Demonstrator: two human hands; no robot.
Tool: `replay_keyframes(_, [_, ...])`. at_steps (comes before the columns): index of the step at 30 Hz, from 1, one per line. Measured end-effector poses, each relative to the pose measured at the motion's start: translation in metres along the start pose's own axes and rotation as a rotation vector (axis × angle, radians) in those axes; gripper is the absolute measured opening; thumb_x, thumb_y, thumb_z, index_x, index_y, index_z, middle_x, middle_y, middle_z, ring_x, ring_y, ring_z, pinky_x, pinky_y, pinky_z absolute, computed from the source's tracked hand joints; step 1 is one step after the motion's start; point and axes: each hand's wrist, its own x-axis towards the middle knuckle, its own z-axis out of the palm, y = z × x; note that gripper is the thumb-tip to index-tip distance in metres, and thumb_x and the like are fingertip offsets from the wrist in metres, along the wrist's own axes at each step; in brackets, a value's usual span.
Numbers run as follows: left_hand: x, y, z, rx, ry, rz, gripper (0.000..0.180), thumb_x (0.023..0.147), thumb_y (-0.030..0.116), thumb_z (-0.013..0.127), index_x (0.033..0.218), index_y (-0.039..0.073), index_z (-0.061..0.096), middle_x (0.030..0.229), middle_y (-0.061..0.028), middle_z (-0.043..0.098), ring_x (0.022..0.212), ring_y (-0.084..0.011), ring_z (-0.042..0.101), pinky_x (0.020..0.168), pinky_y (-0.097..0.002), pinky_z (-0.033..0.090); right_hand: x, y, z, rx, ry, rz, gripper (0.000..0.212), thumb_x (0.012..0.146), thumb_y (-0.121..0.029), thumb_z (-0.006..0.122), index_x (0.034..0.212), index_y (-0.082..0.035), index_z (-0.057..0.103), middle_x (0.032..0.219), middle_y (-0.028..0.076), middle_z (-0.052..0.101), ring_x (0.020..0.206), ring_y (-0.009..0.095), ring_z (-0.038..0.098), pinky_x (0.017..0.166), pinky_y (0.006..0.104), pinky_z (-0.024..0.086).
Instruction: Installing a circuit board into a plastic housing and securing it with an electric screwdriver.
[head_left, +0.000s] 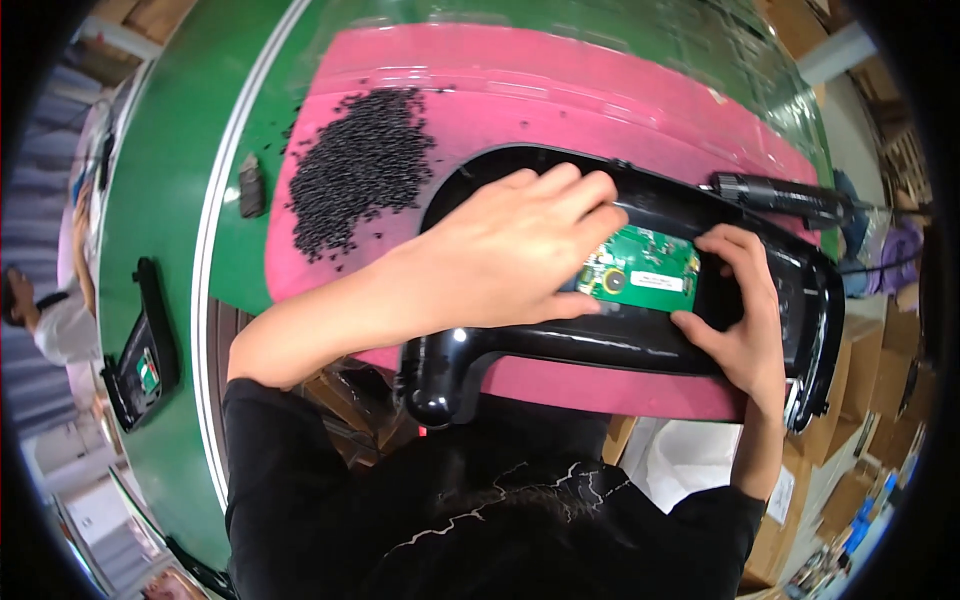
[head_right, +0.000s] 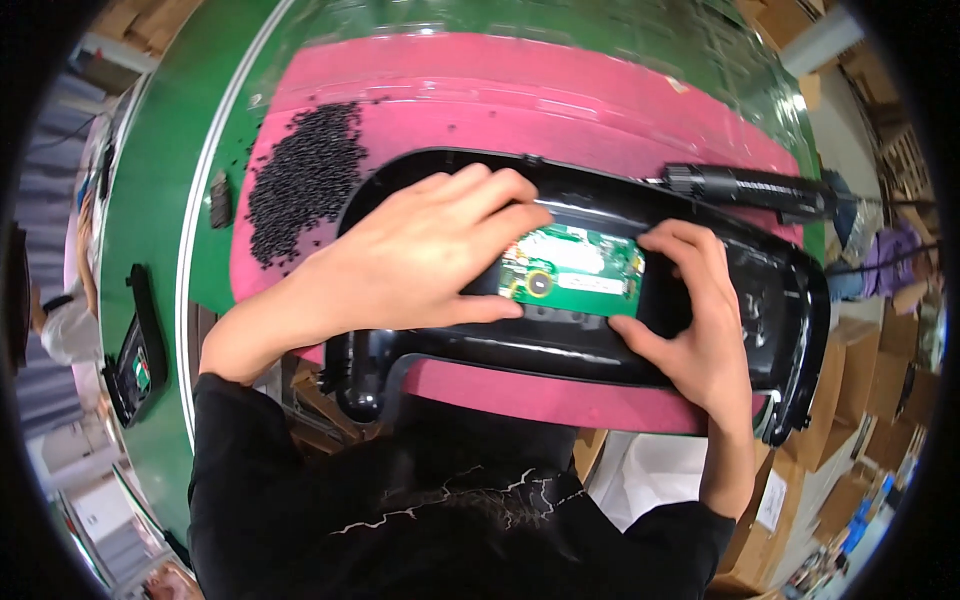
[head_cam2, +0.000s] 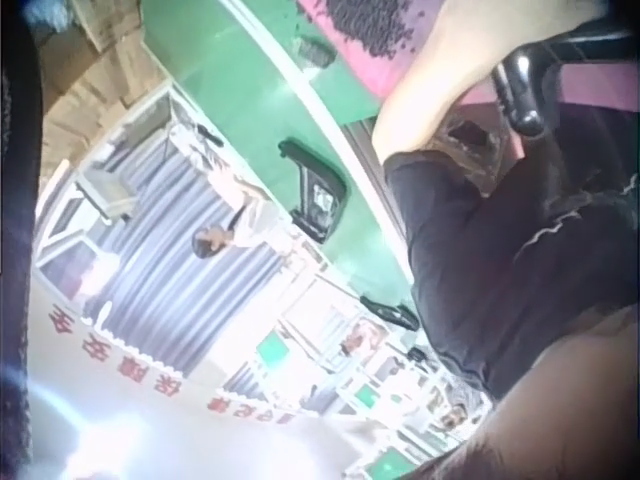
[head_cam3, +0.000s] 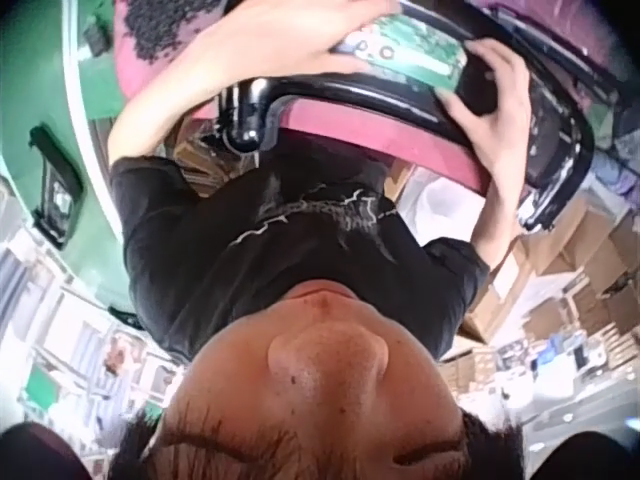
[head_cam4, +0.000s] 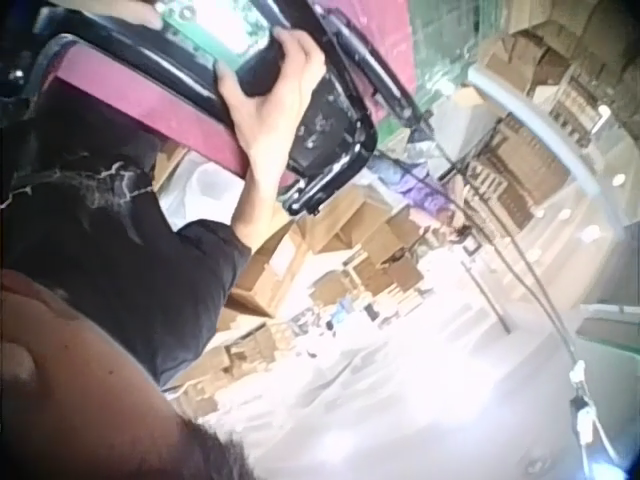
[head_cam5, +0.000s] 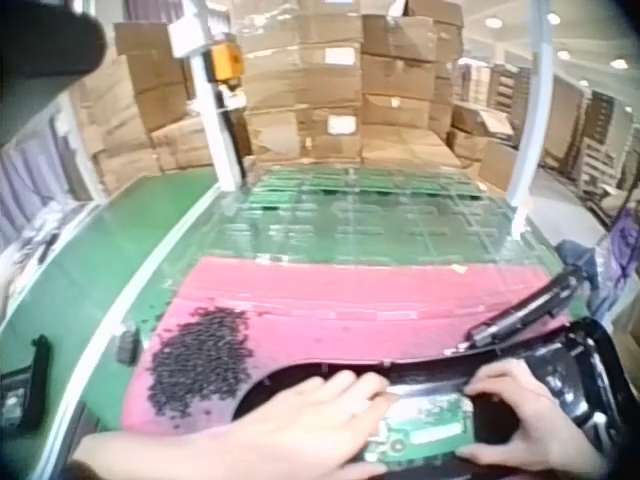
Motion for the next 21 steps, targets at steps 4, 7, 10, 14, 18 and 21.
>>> replay_keyframes(4, [-0.009, -0.004, -0.004, 0.054, 0.131, 0.037, 0.060, 0.074, 0.026, 0.081, 0.122, 0.001, 0.057, 0.116, -0.0112, 0.055, 0.102, -0.0283, 0.058, 0.085, -0.0375, 0.051, -0.001, -0.012, -0.010, 0.175, -0.034, 0.099, 0.083, 0.060, -0.005, 0.082, 0.137, -0.003, 0.052, 0.124, 0.011, 0.058, 0.112, 0.024, 0.055, 0.100, 0.0346, 0.042])
replay_keyframes(7, [-0.017, -0.018, -0.022, 0.018, 0.501, 0.047, 0.041, 0.079, 0.021, 0.076, 0.114, 0.003, 0.063, 0.101, -0.0117, 0.063, 0.090, -0.0288, 0.064, 0.072, -0.0380, 0.054, -0.003, 0.015, -0.042, 0.263, 0.318, 0.160, 0.050, 0.089, -0.009, 0.064, 0.136, -0.002, 0.051, 0.118, 0.008, 0.058, 0.105, 0.016, 0.056, 0.094, 0.0292, 0.042])
replay_keyframes(10, [-0.033, -0.039, -0.055, 0.166, 0.407, -0.324, 0.026, 0.082, 0.016, 0.073, 0.103, 0.002, 0.066, 0.096, -0.0129, 0.065, 0.091, -0.0311, 0.064, 0.075, -0.0407, 0.053, -0.002, 0.065, -0.095, -0.420, 0.362, 0.230, 0.045, 0.097, -0.015, 0.061, 0.140, -0.009, 0.050, 0.111, 0.006, 0.057, 0.097, 0.016, 0.053, 0.090, 0.0286, 0.042])
replay_keyframes(14, [-0.063, -0.069, -0.066, 0.316, 0.224, -0.440, 0.025, 0.079, 0.011, 0.074, 0.101, 0.001, 0.068, 0.098, -0.0139, 0.066, 0.095, -0.0341, 0.064, 0.082, -0.0419, 0.051, 0.021, 0.097, -0.124, -0.150, 0.175, 0.457, 0.037, 0.100, -0.029, 0.059, 0.132, -0.011, 0.055, 0.106, 0.003, 0.058, 0.092, 0.012, 0.052, 0.084, 0.0272, 0.044])
replay_keyframes(18, [-0.064, -0.083, -0.068, 0.213, 0.168, -0.485, 0.024, 0.075, 0.004, 0.074, 0.099, -0.001, 0.069, 0.093, -0.0176, 0.068, 0.090, -0.0347, 0.066, 0.080, -0.0416, 0.052, 0.058, 0.079, -0.113, -0.024, 0.403, 0.435, 0.036, 0.098, -0.032, 0.063, 0.123, -0.006, 0.055, 0.109, 0.004, 0.060, 0.098, 0.009, 0.056, 0.079, 0.0243, 0.045])
replay_keyframes(21, [-0.055, -0.090, -0.063, 0.215, 0.200, -0.491, 0.020, 0.075, 0.002, 0.072, 0.094, -0.004, 0.070, 0.086, -0.0202, 0.069, 0.083, -0.0359, 0.067, 0.077, -0.0409, 0.052, 0.089, 0.068, -0.074, 0.299, 0.937, -0.002, 0.040, 0.096, -0.029, 0.067, 0.118, 0.001, 0.053, 0.109, 0.011, 0.063, 0.094, 0.014, 0.062, 0.080, 0.0273, 0.049])
